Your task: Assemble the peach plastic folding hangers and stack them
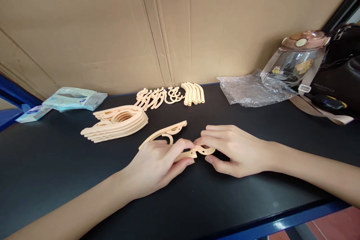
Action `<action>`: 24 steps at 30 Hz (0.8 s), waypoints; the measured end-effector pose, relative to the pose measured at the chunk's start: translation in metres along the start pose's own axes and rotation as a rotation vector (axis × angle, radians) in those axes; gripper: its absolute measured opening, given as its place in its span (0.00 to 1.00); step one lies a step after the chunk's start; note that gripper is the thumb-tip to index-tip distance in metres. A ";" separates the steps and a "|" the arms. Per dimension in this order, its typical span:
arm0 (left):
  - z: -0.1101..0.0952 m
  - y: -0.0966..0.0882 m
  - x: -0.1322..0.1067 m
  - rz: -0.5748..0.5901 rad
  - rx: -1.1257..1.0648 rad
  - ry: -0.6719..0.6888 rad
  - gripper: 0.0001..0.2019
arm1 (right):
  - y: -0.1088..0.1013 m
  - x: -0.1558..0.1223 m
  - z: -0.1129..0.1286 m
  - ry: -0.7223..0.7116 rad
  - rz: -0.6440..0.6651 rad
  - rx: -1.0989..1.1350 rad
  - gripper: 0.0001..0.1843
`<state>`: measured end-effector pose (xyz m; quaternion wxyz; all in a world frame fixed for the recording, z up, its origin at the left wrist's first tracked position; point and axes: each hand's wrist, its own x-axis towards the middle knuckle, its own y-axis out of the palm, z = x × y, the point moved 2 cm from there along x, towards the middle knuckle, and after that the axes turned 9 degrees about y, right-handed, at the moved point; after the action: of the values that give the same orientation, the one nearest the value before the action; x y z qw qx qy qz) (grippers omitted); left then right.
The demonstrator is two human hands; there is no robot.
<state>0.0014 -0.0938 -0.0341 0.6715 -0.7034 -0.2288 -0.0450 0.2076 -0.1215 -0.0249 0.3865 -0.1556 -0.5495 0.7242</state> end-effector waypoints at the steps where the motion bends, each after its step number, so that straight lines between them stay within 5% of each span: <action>1: 0.000 0.000 0.000 -0.003 -0.006 -0.003 0.09 | -0.001 0.000 0.000 0.007 0.002 0.035 0.11; 24: 0.001 0.001 0.001 -0.008 0.015 -0.045 0.09 | -0.005 -0.001 -0.002 0.063 0.053 0.125 0.09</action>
<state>0.0019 -0.0930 -0.0345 0.6715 -0.6980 -0.2469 -0.0303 0.2113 -0.1200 -0.0215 0.3934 -0.1684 -0.4866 0.7616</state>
